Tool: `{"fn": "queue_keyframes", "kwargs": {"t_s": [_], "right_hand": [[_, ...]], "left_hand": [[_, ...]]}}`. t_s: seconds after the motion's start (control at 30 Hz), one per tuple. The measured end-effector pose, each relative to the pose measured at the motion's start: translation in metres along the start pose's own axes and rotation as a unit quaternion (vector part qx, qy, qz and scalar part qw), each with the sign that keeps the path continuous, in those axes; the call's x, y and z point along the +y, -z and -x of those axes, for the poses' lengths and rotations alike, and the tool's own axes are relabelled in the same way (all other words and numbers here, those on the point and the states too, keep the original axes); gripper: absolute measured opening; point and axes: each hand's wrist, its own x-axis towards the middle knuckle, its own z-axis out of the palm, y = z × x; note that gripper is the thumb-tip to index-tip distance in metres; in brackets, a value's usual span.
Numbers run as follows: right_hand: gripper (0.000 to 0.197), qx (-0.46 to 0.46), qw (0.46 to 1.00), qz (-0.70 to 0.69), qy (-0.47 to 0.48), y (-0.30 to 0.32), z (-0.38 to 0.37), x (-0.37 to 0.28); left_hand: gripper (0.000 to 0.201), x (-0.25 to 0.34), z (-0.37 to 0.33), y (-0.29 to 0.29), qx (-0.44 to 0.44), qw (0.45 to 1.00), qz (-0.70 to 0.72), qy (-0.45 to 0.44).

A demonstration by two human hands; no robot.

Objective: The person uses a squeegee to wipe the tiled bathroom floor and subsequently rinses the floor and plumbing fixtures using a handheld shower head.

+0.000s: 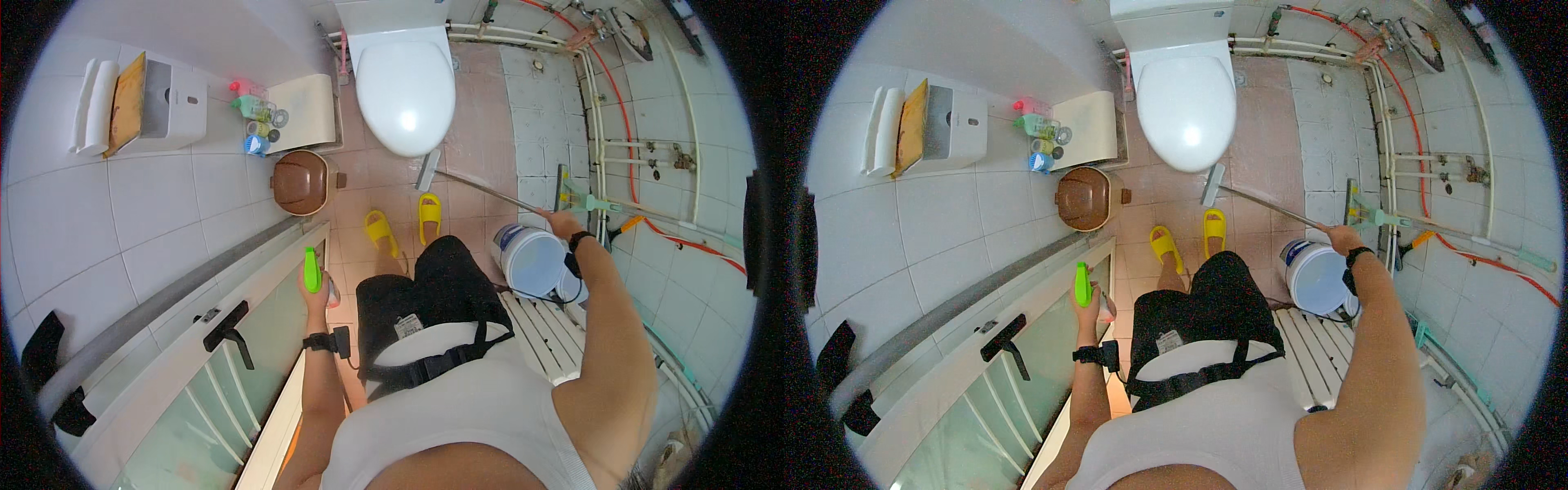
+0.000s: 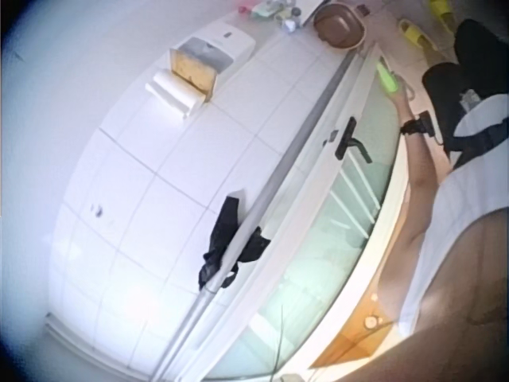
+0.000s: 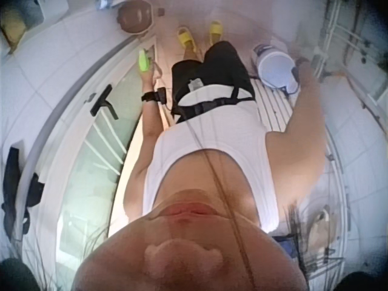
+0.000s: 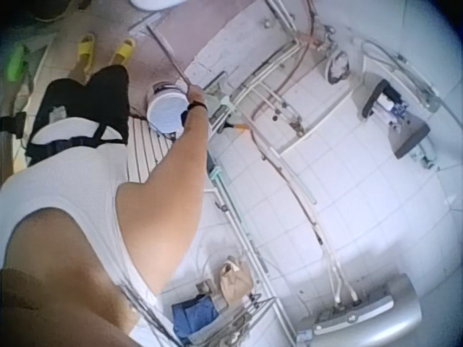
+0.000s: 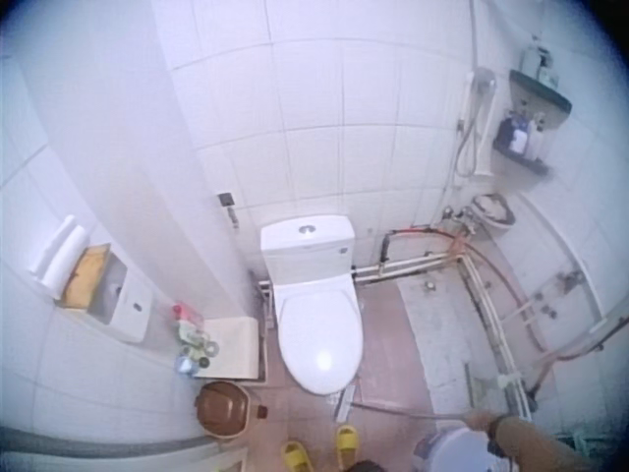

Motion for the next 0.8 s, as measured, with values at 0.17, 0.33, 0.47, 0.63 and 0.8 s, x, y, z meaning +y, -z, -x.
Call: {"fn": "queue_keyframes", "kwargs": {"t_s": [0.17, 0.33, 0.47, 0.63, 0.8], "right_hand": [[0.053, 0.028, 0.993, -0.015, 0.113, 0.026, -0.048, -0.067], [0.047, 0.023, 0.985, -0.106, 0.135, 0.028, -0.136, -0.19], [0.049, 0.006, 0.99, -0.131, 0.057, 0.039, -0.133, -0.177], [0.059, -0.007, 0.999, 0.005, 0.051, 0.029, -0.038, -0.05], [0.061, -0.069, 0.997, 0.009, -0.042, 0.015, 0.029, 0.002]], "left_hand": [[0.045, 0.003, -0.004, -0.007, 0.007, 1.0, 0.008, -0.015], [0.045, 0.01, 0.006, -0.007, 0.018, 1.0, 0.014, -0.006], [0.047, 0.015, 0.006, -0.008, 0.011, 1.0, -0.019, -0.02], [0.047, 0.006, 0.013, -0.002, 0.005, 1.0, -0.024, -0.009], [0.045, 0.003, 0.012, -0.01, 0.009, 0.999, -0.04, 0.006]]}}
